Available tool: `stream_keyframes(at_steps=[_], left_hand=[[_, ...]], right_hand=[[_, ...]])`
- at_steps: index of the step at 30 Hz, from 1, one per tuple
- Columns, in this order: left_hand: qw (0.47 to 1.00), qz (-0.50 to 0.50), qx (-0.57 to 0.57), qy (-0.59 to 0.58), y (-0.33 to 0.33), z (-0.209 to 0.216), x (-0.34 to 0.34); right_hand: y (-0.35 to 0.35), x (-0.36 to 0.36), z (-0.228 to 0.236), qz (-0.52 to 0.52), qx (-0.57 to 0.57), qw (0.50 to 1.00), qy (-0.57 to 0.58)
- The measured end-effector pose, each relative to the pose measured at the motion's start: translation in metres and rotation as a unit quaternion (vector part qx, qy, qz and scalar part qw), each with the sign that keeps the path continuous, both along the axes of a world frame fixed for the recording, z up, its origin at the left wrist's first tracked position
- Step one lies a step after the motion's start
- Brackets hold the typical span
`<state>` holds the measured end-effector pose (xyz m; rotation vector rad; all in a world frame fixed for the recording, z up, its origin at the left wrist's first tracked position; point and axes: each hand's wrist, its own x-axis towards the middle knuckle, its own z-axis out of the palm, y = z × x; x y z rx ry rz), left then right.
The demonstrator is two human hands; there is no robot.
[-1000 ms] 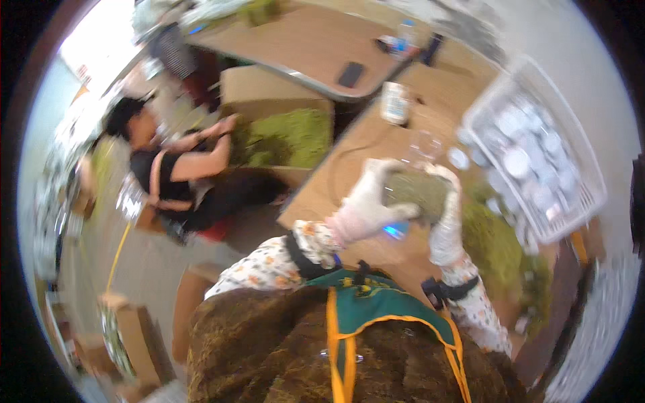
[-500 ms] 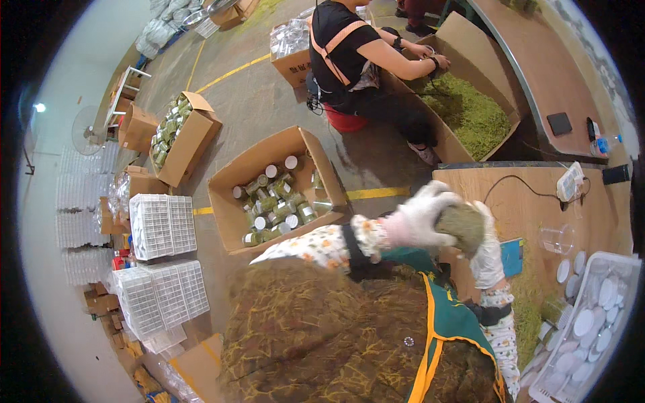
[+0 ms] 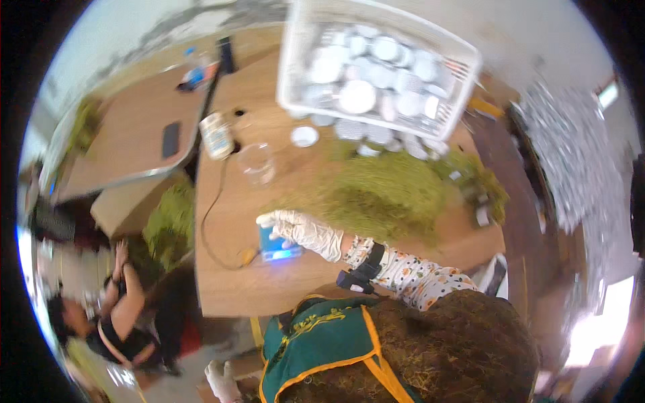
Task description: The person repeatedly scoops dried green herbs onto a digital scale, adjusts the amount, and places the weighed portion into small round containers. The person then closes the containers and sets them aside on the table. The process is repeated multiple times throughout the clip.
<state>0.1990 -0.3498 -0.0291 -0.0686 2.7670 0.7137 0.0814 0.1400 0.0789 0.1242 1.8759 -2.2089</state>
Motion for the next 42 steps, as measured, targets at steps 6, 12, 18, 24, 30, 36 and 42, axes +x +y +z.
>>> stream_keyframes(at_steps=[6, 12, 18, 24, 30, 36, 42], left_hand=[[0.988, -0.139, 0.05, 0.042, 0.088, 0.028, -0.103], [0.974, -0.215, 0.039, 0.066, 0.137, 0.05, -0.154], [0.966, -0.25, 0.006, 0.065, 0.171, 0.058, -0.164], [0.962, -0.263, 0.003, 0.077, 0.174, 0.077, -0.159], [0.964, -0.256, 0.008, 0.071, 0.166, 0.086, -0.145], [0.964, -0.246, 0.01, 0.105, 0.166, 0.086, -0.145], [0.964, -0.24, 0.018, 0.112, 0.156, 0.077, -0.15]], right_hand=[[0.191, 0.11, 0.016, -0.43, 0.306, 0.84, 0.127], [0.358, 0.315, 0.007, -0.569, 0.702, 0.422, -0.076], [0.398, 0.383, -0.031, -0.481, 0.66, 0.454, -0.356], [0.397, 0.374, -0.077, -0.53, 0.644, 0.454, -0.312], [0.378, 0.36, -0.086, -0.5, 0.667, 0.503, -0.227], [0.367, 0.351, -0.094, -0.483, 0.623, 0.555, -0.264], [0.353, 0.334, -0.061, -0.604, 0.486, 0.632, 0.003]])
